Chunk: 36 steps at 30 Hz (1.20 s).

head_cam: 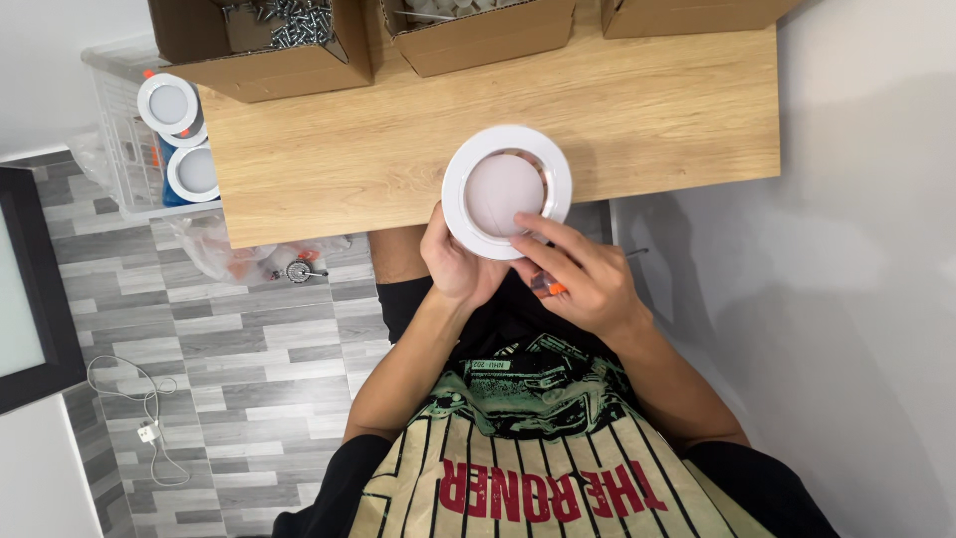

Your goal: The person assembles recessed LED light fixtures by attaching white plastic rings and translucent covers to the LED modules using a screwdriver. They handle multiple units one at a time, securing components and placing finished parts into boxes.

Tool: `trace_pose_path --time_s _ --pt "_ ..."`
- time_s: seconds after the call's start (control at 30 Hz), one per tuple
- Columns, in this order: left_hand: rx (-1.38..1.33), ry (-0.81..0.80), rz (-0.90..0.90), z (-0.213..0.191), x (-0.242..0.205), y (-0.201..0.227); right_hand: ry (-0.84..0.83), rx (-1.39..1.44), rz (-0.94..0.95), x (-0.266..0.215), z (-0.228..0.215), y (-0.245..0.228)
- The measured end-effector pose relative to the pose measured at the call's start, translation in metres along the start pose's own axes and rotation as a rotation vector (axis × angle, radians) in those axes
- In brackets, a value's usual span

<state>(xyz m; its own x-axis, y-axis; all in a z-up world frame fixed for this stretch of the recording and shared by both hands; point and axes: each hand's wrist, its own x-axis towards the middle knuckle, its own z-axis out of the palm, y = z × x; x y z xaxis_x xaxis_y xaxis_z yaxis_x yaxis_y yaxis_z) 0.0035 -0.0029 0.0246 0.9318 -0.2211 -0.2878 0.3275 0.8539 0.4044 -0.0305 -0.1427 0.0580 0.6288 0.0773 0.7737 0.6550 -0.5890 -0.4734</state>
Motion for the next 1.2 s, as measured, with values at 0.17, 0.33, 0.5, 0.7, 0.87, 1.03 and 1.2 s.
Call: trace_pose_path --time_s 0.17,0.33,0.5,0.7,0.87,1.03,1.2 --pt "0.093 -0.112 -0.063 0.006 0.002 0.009 0.066 0.08 -0.026 0.001 -0.006 0.003" --pt "0.311 -0.273 -0.173 0.024 0.013 0.03 0.247 -0.004 0.04 -0.03 -0.025 0.022" --pt "0.832 -0.61 -0.023 0.037 0.04 0.073 0.531 -0.039 0.247 -0.047 -0.056 0.031" --pt "1.762 -0.738 0.754 0.136 0.065 0.137 0.584 0.155 0.378 -0.044 -0.055 0.027" --pt "2.051 -0.644 0.951 0.129 0.118 0.141 0.496 0.132 0.354 -0.041 -0.056 0.02" --pt "2.012 -0.71 1.02 0.131 0.103 0.142 0.495 0.164 0.402 -0.041 -0.056 0.025" --pt "1.627 -0.709 1.034 0.122 0.072 0.136 0.508 0.272 0.408 -0.03 -0.053 0.027"
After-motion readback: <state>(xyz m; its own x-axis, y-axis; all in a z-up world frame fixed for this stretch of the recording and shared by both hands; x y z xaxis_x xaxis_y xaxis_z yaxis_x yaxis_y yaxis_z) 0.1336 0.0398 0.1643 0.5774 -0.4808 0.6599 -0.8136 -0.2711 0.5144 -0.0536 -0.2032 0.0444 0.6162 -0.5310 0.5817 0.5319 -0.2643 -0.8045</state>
